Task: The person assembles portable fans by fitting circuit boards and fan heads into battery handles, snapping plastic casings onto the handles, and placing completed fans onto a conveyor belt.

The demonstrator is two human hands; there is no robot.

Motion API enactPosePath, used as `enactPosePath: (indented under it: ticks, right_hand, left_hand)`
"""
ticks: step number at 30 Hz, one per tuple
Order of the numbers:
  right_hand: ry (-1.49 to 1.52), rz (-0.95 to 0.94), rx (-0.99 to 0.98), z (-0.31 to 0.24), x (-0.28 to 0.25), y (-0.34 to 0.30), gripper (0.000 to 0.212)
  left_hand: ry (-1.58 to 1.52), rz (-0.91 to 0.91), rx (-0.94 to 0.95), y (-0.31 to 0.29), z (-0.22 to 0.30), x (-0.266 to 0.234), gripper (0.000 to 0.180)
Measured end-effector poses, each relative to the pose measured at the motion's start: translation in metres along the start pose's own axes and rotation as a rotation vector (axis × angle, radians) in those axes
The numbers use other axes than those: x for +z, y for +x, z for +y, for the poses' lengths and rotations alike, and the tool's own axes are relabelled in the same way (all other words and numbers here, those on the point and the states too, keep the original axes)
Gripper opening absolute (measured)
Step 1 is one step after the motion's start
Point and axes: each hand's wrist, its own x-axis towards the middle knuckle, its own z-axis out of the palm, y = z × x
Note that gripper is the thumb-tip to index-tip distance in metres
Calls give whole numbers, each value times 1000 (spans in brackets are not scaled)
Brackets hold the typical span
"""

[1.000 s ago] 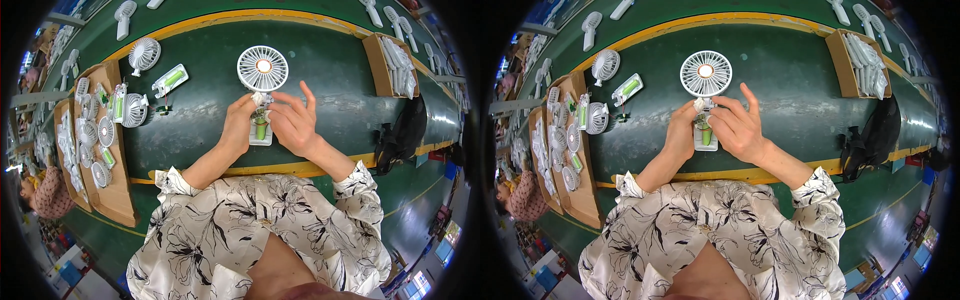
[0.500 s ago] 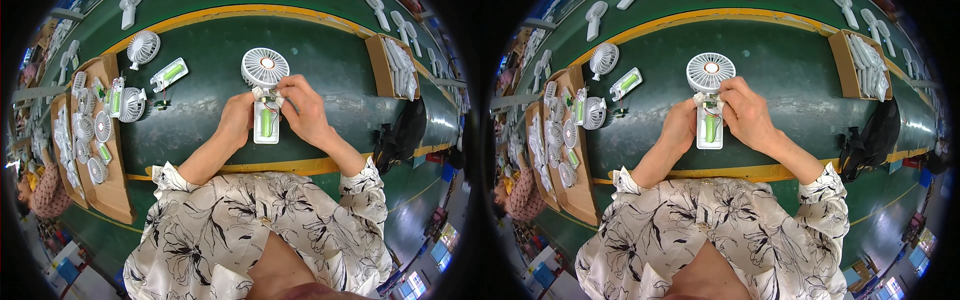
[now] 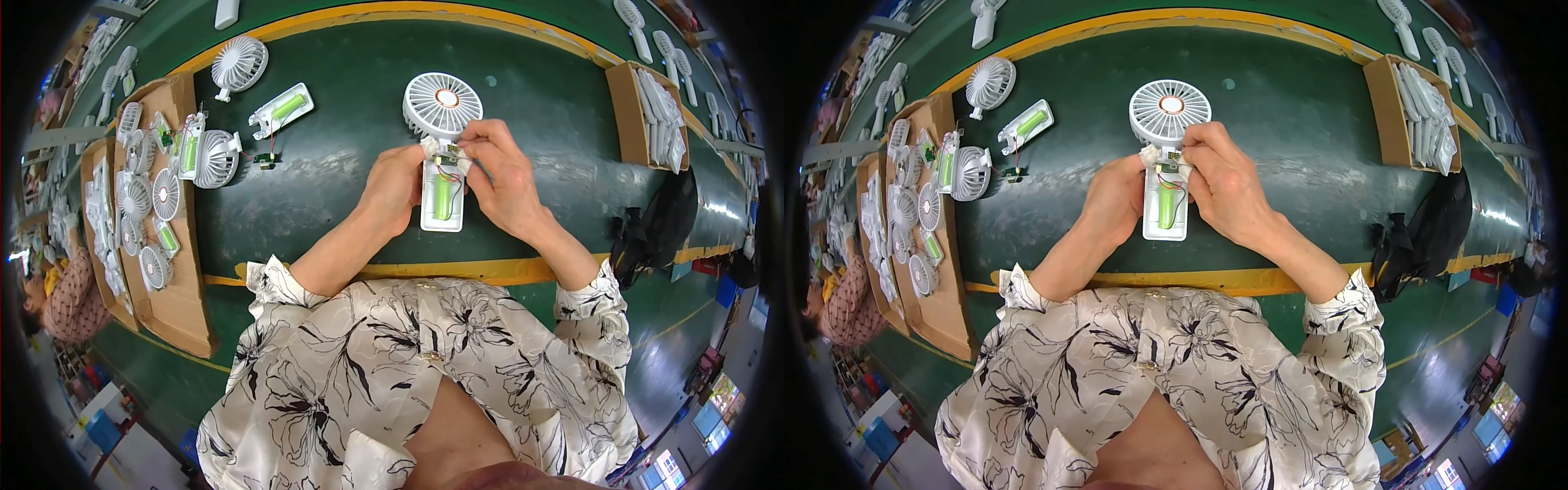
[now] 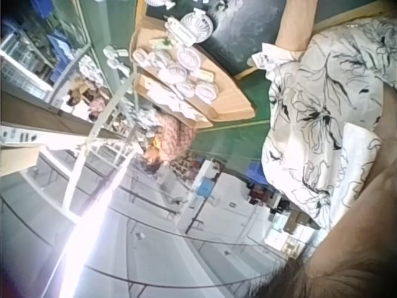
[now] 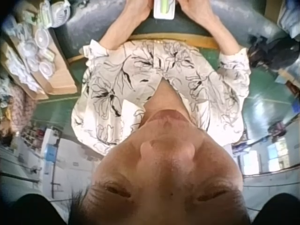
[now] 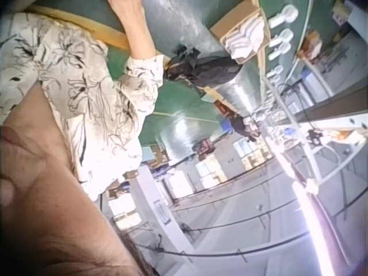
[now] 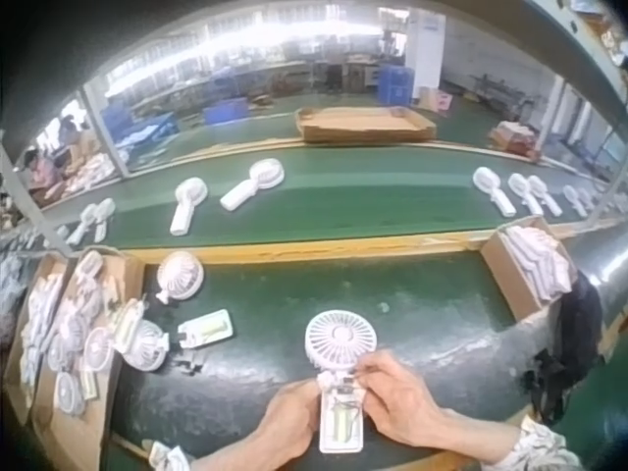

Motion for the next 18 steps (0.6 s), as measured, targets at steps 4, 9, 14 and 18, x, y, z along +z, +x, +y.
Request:
enactPosePath:
  ticks: [4, 9, 14, 18]
  right_hand:
    - [-8, -6, -3, -1, 1, 0, 16]
    - [-108, -2, -109, 2, 4, -1, 19]
    - [-240, -35, -163, -1, 5, -2, 20]
    - [-316, -81, -193, -2, 4, -3, 19]
  left_hand:
    - [-1, 2, 1, -1, 0, -1, 23]
    - [24, 10, 5, 6, -6, -7, 21]
    - [34, 21, -7, 7, -9, -9, 21]
    - [-28, -2, -38, 2, -4, -6, 21]
